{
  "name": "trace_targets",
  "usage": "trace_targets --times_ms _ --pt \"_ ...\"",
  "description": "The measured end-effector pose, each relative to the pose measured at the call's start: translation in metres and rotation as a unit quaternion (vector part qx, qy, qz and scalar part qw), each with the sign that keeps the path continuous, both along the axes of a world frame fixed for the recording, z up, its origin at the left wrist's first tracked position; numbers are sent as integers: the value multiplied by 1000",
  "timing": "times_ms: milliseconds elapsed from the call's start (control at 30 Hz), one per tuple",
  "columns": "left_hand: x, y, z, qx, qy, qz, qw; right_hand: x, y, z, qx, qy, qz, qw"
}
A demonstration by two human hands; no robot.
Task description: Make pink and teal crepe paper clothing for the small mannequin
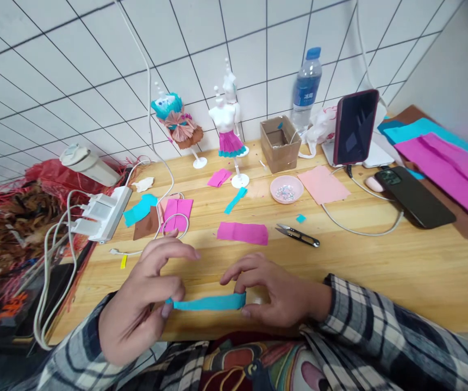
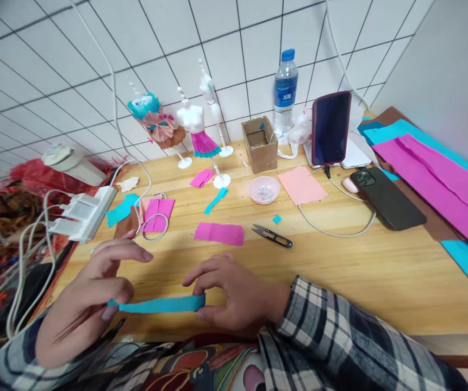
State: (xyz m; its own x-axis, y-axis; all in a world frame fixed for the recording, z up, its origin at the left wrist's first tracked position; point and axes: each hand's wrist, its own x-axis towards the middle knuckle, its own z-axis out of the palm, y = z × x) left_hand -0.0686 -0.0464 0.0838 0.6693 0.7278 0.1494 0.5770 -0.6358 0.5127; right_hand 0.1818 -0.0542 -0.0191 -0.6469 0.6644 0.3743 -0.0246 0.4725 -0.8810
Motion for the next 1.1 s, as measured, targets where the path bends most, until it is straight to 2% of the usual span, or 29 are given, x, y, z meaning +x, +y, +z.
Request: trace_targets --times_ms 67,167,300,400,533,633,667,700,767,800,967,1100 --pt "-4 5 -13 -13 3 14 1000 7 1 -2 -32 -14 -11 999" --pt "-9 13 -41 -50 -4 8 999 19 3 -7 -95 -82 -58 990" --pt "-14 24 -79 -78 2 -33 996 29 8 -13 -191 -207 -106 954" --pt "-16 30 -99 -86 24 -45 995 32 13 -16 -211 -269 -115 933" --pt "-19 33 -106 -79 61 -10 995 33 20 -17 -187 -349 -104 912" --pt "-18 27 -104 6 65 64 996 33 23 -19 -147 -405 -127 893" --pt "-14 23 -104 42 56 64 995 33 24 -20 -139 -419 -135 887" --pt "-9 19 -105 74 46 51 995 33 24 -20 -136 -430 -139 882" --pt "6 10 -113 104 33 -46 993 33 25 -21 -137 -445 -139 874" --pt "16 6 -118 117 38 -66 990 33 25 -21 -137 -450 -140 871" --pt "48 3 -141 163 75 -74 981 32 23 -21 -128 -474 -153 858" --pt "47 6 -138 194 109 -87 971 39 23 -21 -128 -488 -177 845"
